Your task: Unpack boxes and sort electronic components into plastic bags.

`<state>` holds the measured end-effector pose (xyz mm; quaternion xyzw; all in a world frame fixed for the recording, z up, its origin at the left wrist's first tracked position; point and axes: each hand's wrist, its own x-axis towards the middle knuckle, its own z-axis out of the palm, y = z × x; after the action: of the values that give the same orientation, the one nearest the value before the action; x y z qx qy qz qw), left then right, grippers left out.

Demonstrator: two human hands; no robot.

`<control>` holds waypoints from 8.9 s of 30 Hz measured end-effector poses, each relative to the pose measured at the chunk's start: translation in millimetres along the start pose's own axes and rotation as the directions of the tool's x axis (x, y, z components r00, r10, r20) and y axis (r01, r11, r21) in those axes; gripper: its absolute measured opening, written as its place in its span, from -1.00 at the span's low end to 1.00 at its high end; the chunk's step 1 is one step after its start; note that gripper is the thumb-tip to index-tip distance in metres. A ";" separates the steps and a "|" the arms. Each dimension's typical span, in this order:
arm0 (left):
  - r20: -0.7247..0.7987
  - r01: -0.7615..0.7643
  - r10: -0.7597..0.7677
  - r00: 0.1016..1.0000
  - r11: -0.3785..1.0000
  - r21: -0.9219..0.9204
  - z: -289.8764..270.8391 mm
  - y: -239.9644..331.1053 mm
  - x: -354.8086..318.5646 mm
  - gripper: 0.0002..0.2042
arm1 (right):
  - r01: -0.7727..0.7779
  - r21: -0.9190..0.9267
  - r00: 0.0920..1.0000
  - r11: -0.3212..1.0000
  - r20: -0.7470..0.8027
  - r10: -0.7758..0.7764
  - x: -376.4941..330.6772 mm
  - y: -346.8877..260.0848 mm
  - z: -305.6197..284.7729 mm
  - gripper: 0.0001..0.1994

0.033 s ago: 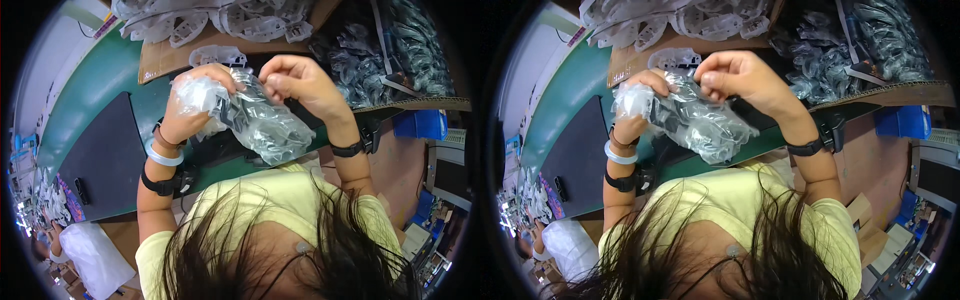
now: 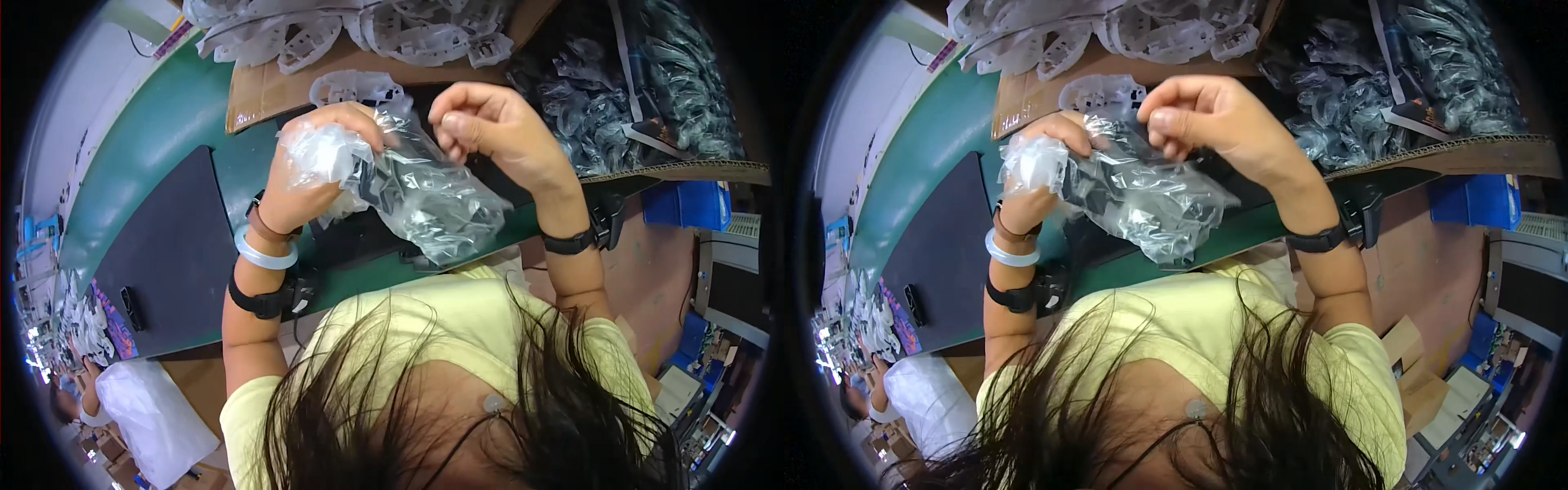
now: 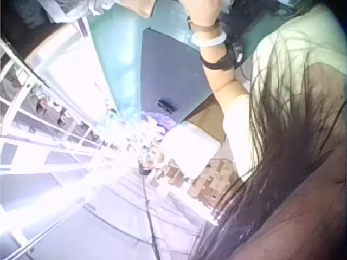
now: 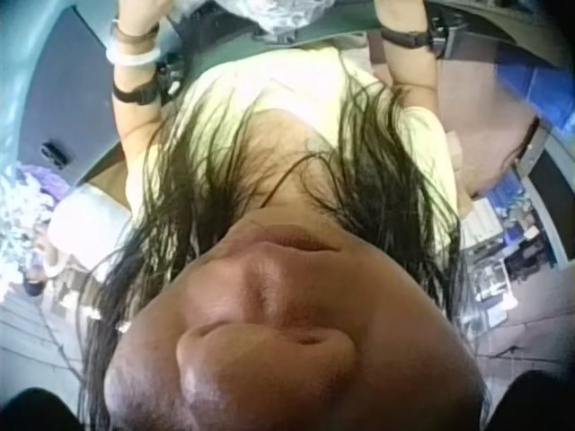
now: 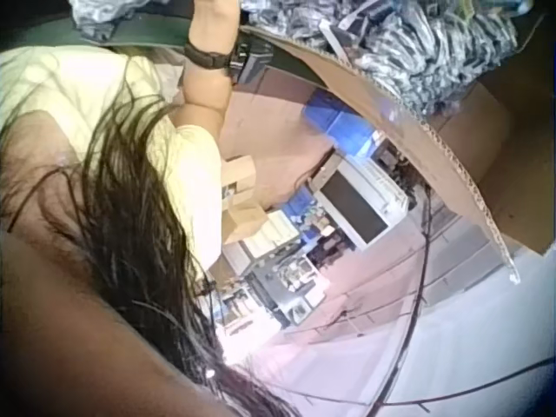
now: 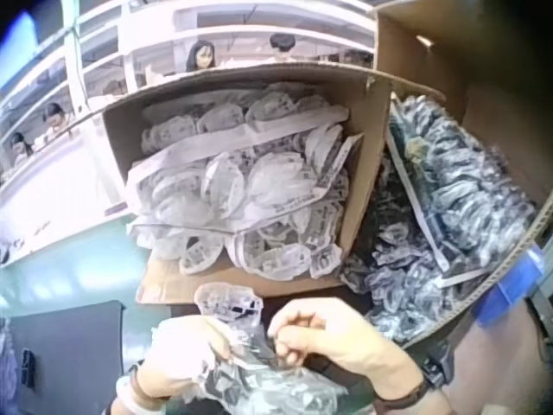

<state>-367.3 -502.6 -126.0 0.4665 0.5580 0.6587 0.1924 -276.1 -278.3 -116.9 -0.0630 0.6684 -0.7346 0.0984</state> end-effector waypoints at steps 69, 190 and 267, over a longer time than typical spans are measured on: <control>0.003 -0.147 0.156 0.988 0.924 0.352 14.2 22.2 41.0 -0.82 | 0.444 -0.602 0.675 0.664 -0.263 -0.690 0.1 -5.9 51.8 -0.74; -0.066 0.107 -0.085 0.994 0.856 0.506 4.3 18.0 19.0 -0.84 | 0.293 -0.732 0.907 0.615 0.008 -0.422 23.4 -29.6 4.7 -0.84; -0.160 0.273 -0.471 0.868 0.721 -0.637 7.5 -32.9 -58.1 -0.68 | 0.195 -0.315 0.630 0.929 -0.686 -0.365 -25.2 -5.1 -8.5 -0.47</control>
<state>-341.3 -533.4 -179.8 0.1489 0.4287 0.8114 0.3683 -253.8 -263.9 -111.7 0.1233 0.7065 -0.6285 -0.3012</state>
